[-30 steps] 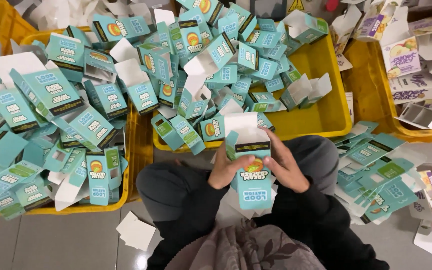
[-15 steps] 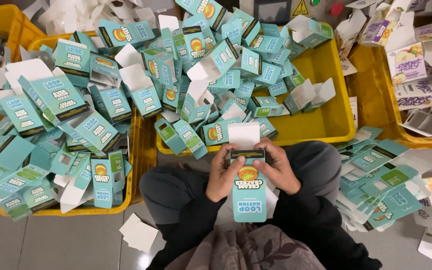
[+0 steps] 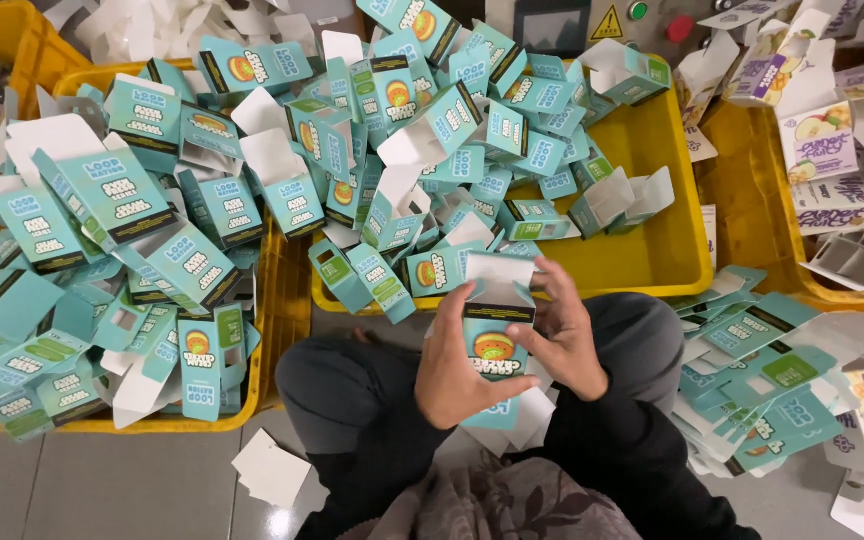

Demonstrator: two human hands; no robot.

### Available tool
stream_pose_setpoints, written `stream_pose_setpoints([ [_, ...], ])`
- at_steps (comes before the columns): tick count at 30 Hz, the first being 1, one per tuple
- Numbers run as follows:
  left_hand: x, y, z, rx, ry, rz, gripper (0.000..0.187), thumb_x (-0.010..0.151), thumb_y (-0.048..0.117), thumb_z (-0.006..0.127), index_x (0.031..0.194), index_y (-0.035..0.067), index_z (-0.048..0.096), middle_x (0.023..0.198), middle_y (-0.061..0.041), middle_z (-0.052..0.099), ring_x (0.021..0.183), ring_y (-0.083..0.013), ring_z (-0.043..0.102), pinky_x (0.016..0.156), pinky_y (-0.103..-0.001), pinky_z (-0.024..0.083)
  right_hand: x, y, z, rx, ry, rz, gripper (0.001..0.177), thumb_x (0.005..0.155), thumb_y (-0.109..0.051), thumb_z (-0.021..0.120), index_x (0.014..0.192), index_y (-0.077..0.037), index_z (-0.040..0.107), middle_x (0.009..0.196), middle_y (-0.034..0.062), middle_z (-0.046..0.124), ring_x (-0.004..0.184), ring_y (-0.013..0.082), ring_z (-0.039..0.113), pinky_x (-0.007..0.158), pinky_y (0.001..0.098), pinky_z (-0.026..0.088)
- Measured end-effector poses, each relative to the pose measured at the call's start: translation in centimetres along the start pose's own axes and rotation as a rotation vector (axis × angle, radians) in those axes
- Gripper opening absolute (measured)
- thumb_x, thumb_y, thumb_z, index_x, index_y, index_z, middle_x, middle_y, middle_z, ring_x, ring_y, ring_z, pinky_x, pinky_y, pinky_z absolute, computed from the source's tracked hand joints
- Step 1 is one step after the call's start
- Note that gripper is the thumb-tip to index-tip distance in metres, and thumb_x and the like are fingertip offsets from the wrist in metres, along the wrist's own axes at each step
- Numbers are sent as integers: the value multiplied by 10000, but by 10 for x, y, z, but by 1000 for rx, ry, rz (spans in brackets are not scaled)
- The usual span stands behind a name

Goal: Folding cardboard templates into small boxes and inserting paper leaflets into them.

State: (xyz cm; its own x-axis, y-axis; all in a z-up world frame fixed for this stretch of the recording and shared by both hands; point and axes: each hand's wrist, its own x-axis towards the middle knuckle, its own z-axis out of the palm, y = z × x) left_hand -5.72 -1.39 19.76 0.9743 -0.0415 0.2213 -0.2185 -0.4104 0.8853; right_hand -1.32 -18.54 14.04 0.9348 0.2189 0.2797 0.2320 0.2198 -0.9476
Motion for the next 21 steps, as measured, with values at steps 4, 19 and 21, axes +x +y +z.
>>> stream_pose_setpoints([
  [4,-6,-9,5,42,-7,-54,1199,553,417,956,1506,45,332,1322,-277,530,1115,-505,650,920,-609,540,-3,1,-3,-99,-13,-29,536,797,22,817,1237,0,511,1289,145,591,1045,316,741,789,420,662],
  [19,-27,-29,17,116,173,113,1008,545,380,835,1395,77,387,1275,-209,568,989,-477,704,767,-564,602,-2,-30,3,-276,-126,-195,457,846,-332,834,1128,-8,677,1196,190,646,1020,257,671,813,384,526],
  [21,-30,-26,17,171,117,82,1035,550,387,815,1403,88,310,1235,-225,585,915,-475,716,746,-552,613,-2,-39,8,-231,-53,-121,196,939,-103,713,1070,30,653,1150,222,685,963,237,682,798,381,520],
])
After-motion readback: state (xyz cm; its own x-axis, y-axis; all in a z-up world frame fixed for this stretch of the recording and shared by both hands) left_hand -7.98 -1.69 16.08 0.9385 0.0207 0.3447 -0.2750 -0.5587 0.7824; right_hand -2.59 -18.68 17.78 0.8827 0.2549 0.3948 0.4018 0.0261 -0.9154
